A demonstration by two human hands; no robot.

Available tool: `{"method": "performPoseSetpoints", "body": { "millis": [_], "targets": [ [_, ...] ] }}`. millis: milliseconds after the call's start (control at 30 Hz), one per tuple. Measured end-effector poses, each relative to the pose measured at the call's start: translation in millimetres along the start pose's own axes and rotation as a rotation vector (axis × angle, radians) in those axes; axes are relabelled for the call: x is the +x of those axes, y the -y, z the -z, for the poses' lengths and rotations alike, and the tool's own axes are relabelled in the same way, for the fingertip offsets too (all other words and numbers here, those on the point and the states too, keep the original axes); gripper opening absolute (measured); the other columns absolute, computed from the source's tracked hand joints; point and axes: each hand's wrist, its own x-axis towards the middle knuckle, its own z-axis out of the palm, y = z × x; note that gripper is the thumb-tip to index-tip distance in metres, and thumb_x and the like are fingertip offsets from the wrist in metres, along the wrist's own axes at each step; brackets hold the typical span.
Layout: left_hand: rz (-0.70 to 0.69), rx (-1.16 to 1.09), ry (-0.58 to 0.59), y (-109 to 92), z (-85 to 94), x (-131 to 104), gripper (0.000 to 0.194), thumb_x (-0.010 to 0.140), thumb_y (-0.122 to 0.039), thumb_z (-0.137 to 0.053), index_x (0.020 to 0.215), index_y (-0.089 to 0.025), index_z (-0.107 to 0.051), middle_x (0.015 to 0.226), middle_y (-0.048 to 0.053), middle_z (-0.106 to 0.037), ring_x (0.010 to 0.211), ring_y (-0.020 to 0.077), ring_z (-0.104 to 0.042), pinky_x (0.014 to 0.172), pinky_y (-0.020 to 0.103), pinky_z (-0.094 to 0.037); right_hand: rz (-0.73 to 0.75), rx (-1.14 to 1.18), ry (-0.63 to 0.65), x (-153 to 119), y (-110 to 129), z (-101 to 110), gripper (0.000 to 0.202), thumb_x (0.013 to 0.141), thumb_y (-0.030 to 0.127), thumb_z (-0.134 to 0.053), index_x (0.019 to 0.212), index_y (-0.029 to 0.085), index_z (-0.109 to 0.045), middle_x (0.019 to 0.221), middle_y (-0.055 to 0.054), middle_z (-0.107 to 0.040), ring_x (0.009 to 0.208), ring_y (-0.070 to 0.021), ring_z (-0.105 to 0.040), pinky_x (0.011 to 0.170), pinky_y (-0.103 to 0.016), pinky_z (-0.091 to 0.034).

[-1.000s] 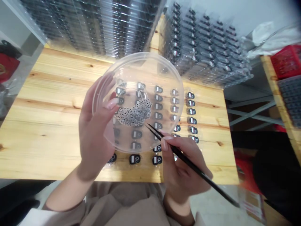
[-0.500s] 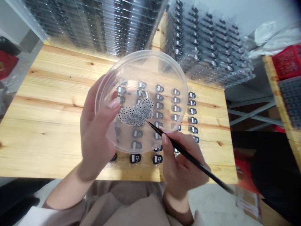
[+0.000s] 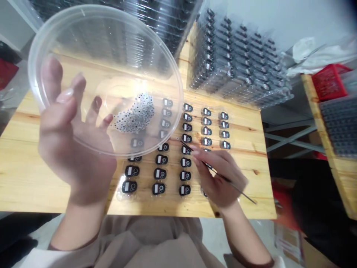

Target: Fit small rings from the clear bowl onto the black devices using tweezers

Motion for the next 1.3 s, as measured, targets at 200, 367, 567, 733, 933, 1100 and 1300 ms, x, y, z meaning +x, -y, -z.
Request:
{"method": "performPoseSetpoints", "body": {
  "millis": [200,367,567,733,933,1100,1300],
  "targets": [
    [-0.040,-0.039,0.053,3,0.1,5,0.038,0.071,-0.015,-0.052,0.100,-0.032,-0.067,0.111,-0.003,-0.052,0.140,0.0220,-0.024,0.117,0.055,-0.017,-0.030,0.003,0.078,11,-15,-26,0.019,0.084,0.008,-0.060,0.096,0.022,-0.064,0.087,0.000,-0.074,0.072,-0.0125,-0.066,0.067,-0.026,-0.051],
    [-0.021,-0.039,0.028,2,0.7,7,0.040,0.071,-0.012,-0.048,0.100,-0.032,-0.067,0.118,-0.005,-0.050,0.136,0.0208,-0.034,0.117,0.055,-0.016,-0.005,-0.034,0.082,9,-20,-35,0.015,0.084,0.008,-0.061,0.094,0.019,-0.065,0.081,-0.002,-0.073,0.069,-0.0126,-0.064,0.063,-0.026,-0.048],
    [0.005,-0.018,-0.027,-3,-5.5,3,0.045,0.078,-0.007,-0.035,0.096,-0.032,-0.067,0.129,-0.010,-0.045,0.134,0.0166,-0.039,0.117,0.051,-0.018,-0.014,-0.037,0.069,9,-21,-38,0.015,0.084,0.009,-0.061,0.093,0.020,-0.065,0.082,0.000,-0.074,0.068,-0.0120,-0.064,0.065,-0.026,-0.047],
    [0.015,-0.011,-0.020,-5,-7.7,1,0.044,0.080,-0.006,-0.035,0.096,-0.032,-0.067,0.131,-0.012,-0.045,0.135,0.0158,-0.038,0.118,0.049,-0.022,-0.005,-0.035,0.074,8,-21,-40,0.016,0.085,0.010,-0.060,0.096,0.021,-0.063,0.084,0.001,-0.074,0.068,-0.0117,-0.064,0.064,-0.027,-0.047],
    [0.060,-0.018,-0.038,-5,-9.9,-1,0.043,0.080,-0.008,-0.035,0.096,-0.031,-0.066,0.132,-0.013,-0.048,0.134,0.0142,-0.039,0.119,0.047,-0.021,0.004,-0.068,0.072,9,-20,-39,0.015,0.085,0.011,-0.060,0.094,0.022,-0.064,0.080,0.001,-0.073,0.066,-0.0119,-0.064,0.062,-0.027,-0.047],
    [0.015,-0.007,0.007,-3,-9.2,0,0.040,0.078,-0.011,-0.041,0.098,-0.032,-0.067,0.129,-0.010,-0.049,0.134,0.0183,-0.038,0.119,0.050,-0.022,-0.056,-0.043,0.066,9,-17,-31,0.017,0.084,0.010,-0.061,0.094,0.023,-0.065,0.083,0.000,-0.073,0.072,-0.0136,-0.067,0.064,-0.027,-0.051],
    [0.108,-0.020,0.025,-2,-9.3,-4,0.035,0.077,-0.015,-0.047,0.102,-0.032,-0.065,0.122,-0.002,-0.055,0.134,0.0227,-0.039,0.119,0.053,-0.016,-0.230,0.058,-0.363,5,-2,-2,0.023,0.081,0.008,-0.063,0.094,0.026,-0.067,0.083,0.002,-0.069,0.082,-0.0180,-0.069,0.074,-0.033,-0.054]
  ]
}}
